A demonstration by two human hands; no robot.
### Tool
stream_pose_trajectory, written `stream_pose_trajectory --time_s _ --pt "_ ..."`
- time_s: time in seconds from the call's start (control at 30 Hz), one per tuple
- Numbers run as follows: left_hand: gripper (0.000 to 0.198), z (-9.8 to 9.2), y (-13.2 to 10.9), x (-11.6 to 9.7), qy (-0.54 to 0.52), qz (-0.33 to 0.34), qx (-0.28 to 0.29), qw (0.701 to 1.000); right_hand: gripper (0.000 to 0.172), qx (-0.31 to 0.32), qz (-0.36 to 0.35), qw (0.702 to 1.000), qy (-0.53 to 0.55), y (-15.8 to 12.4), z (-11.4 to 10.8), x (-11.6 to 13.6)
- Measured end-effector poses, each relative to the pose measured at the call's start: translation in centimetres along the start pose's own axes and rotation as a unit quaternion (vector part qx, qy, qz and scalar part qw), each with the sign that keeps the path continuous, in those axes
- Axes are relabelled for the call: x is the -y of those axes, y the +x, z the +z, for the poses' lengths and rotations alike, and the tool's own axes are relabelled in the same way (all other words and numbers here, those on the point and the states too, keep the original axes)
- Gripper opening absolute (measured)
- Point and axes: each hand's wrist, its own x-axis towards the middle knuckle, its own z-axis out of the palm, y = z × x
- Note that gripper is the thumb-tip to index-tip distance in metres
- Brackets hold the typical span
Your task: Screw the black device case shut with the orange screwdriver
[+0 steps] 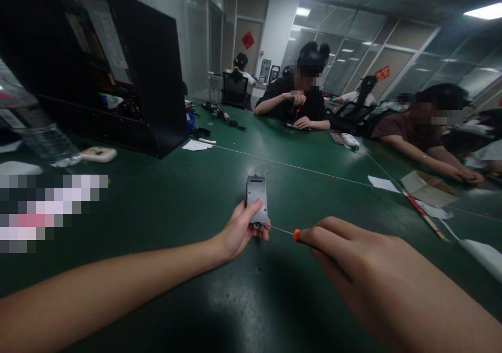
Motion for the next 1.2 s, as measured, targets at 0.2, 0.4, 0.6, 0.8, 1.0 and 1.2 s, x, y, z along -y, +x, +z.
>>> stream_pose_trajectory --time_s 0.2,0.4,0.6,0.8,1.0,1.2 --pt "0.042 0.1 0.1 0.0 -0.03 0.017 -0.018 0.999 0.033 0.047 -0.027 0.997 -0.057 -0.3 0.0 3.1" --pt "0.041 0.1 0.3 -0.4 -0.076 0.005 -0.038 0.996 0.032 0.091 0.018 0.989 -0.115 0.4 1.2 5.1" --pt "0.04 0.0 0.4 -0.4 -0.1 -0.002 -0.037 0.994 0.033 0.112 0.127 0.985 0.042 -0.7 5.3 3.6" --pt "0.042 0.5 0.1 -0.5 -0.092 0.045 -0.062 0.993 0.038 0.113 0.277 0.726 0.619 -1.8 8.1 3.5" --pt "0.036 0.1 0.3 0.2 0.0 0.117 -0.101 0.988 0.044 0.104 0.296 0.699 0.642 -2.3 8.9 3.3" --pt "0.038 -0.2 0.4 0.6 0.105 0.156 -0.122 0.975 0.048 -0.033 0.08 0.996 0.002 -4.5 9.7 2.8"
